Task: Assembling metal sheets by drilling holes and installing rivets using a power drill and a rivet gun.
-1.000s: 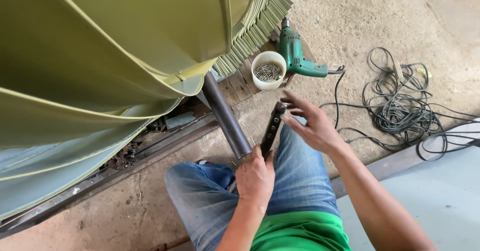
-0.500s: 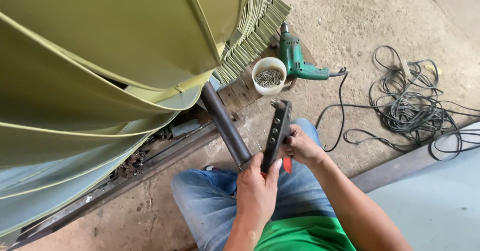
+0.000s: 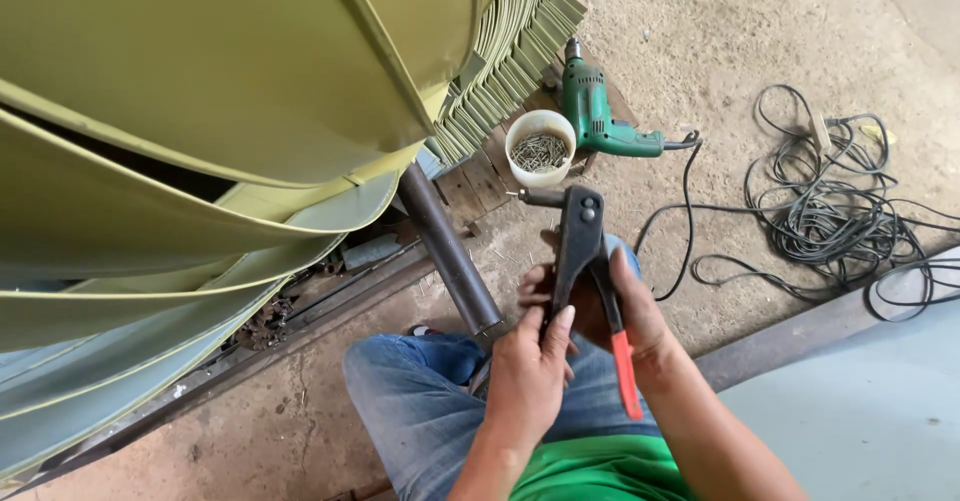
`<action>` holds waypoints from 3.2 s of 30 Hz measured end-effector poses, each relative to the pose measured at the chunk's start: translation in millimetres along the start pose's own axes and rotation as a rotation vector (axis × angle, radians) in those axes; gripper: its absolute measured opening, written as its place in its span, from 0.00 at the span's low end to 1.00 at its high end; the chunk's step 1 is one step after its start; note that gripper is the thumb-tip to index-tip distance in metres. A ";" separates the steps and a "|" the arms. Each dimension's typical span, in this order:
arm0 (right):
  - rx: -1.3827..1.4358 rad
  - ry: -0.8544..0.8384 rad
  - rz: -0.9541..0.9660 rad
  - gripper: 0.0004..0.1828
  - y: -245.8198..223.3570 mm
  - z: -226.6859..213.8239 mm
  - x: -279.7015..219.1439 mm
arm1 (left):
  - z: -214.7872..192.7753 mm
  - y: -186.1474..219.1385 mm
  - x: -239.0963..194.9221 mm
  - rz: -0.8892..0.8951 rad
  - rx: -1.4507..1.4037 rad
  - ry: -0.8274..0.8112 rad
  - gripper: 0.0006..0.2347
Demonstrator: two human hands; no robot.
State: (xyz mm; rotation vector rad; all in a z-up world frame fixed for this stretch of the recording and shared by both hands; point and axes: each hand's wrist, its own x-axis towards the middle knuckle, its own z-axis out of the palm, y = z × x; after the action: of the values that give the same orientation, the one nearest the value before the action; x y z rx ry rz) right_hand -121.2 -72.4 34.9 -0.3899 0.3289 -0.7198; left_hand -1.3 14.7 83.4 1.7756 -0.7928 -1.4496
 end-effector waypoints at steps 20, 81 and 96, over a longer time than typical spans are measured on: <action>-2.095 0.936 -0.118 0.38 -17.9 -113.5 244.4 | -122.8 -292.9 -17.7 0.322 0.219 0.682 0.18; -0.417 -0.204 -0.225 0.29 -4.0 76.4 167.9 | -45.9 -174.5 -49.0 0.137 0.956 0.473 0.23; -0.417 -0.120 -0.227 0.28 -5.7 69.7 162.6 | -331.0 -62.9 49.6 0.213 -1.273 0.637 0.34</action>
State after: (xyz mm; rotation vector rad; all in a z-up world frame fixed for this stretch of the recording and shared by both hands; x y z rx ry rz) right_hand 19.7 -172.4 73.2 -0.8736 0.3237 -0.8460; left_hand 334.8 55.7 46.4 0.9515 0.2816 -0.7813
